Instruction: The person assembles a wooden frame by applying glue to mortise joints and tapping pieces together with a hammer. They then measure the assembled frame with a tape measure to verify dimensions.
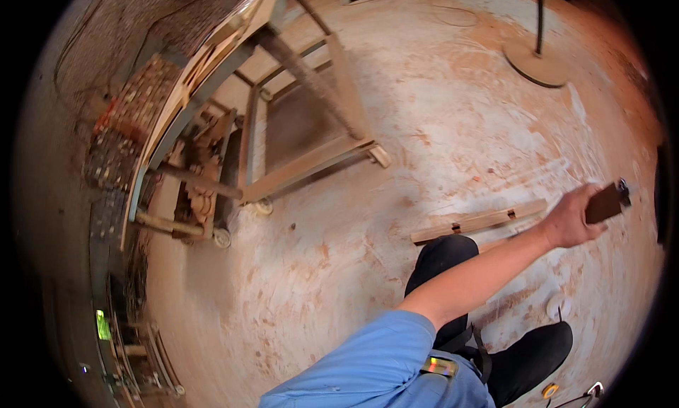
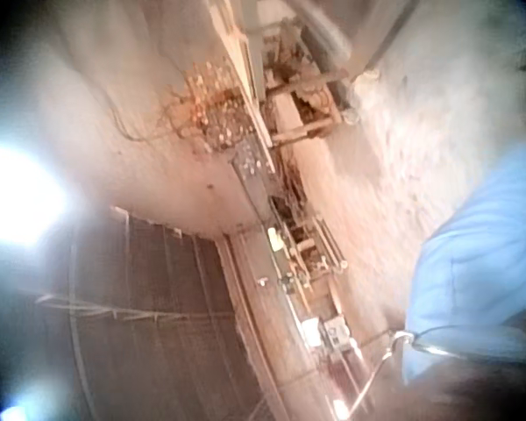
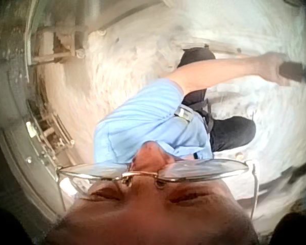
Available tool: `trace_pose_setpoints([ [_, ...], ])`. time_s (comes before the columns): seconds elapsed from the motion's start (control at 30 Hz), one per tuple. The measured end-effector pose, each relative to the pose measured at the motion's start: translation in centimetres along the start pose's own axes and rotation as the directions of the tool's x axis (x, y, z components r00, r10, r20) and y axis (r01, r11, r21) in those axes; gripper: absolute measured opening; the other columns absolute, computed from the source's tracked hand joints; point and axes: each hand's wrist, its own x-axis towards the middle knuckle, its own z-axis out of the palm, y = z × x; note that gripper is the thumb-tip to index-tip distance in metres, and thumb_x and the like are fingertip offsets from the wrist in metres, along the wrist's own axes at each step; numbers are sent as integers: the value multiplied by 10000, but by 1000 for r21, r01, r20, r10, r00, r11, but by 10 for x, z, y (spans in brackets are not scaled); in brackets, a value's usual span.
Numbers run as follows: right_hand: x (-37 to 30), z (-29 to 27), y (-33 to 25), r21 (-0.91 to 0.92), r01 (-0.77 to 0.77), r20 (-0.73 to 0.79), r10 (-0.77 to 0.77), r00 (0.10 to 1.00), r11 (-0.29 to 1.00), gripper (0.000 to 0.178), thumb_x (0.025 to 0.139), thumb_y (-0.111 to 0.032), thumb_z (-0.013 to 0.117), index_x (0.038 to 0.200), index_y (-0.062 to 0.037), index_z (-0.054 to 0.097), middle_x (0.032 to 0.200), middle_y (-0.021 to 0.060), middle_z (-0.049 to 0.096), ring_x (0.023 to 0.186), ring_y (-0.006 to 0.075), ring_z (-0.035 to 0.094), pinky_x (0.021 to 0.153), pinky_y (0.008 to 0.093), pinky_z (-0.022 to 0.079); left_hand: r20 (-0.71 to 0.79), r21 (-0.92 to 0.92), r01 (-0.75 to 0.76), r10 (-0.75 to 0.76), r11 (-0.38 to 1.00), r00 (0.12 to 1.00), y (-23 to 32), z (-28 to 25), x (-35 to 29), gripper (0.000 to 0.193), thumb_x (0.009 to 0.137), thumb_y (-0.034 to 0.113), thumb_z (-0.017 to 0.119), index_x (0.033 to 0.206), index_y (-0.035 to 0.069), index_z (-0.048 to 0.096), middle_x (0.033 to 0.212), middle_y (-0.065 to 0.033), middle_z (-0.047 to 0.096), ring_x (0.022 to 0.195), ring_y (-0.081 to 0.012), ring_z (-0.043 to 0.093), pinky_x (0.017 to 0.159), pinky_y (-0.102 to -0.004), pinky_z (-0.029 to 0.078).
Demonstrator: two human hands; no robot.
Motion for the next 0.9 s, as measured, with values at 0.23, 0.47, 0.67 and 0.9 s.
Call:
trace_pose_setpoints([
  [0.23,-172,155,242,184,-597,16,605,796,781,380,894,-290,600,1085,38,596,881,93,610,800,202,566,754,346,453,27,-74,14,-12,997,1000,-1,12,-2,484,620,101,729,1052,9,534,869,-159,582,821,-317,614,741,-370,494],
  [0.47,-421,237,337,506,-820,17,947,321,268,468,896,-353,586,1163,31,606,1029,117,644,951,226,614,886,366,474,208,-110,225,-199,968,958,-26,49,-22,655,772,205,726,1336,-5,468,1268,-185,573,1180,-290,545,1021,-392,421],
  [0.67,-413,310,354,-23,-991,-41,990,133,132,546,780,-483,641,900,49,675,831,261,670,801,397,669,732,473,511,51,422,198,-241,885,969,-21,-37,-64,443,883,189,618,1252,-38,524,1150,-178,609,1033,-268,585,904,-381,479],
  [0.9,-415,372,346,61,-991,-15,993,115,116,490,813,-466,654,974,-6,604,915,262,642,897,411,633,753,489,496,-135,367,366,-341,855,930,-17,-73,-117,293,899,96,600,1092,-96,491,1093,-195,585,1058,-244,552,1009,-383,407],
])
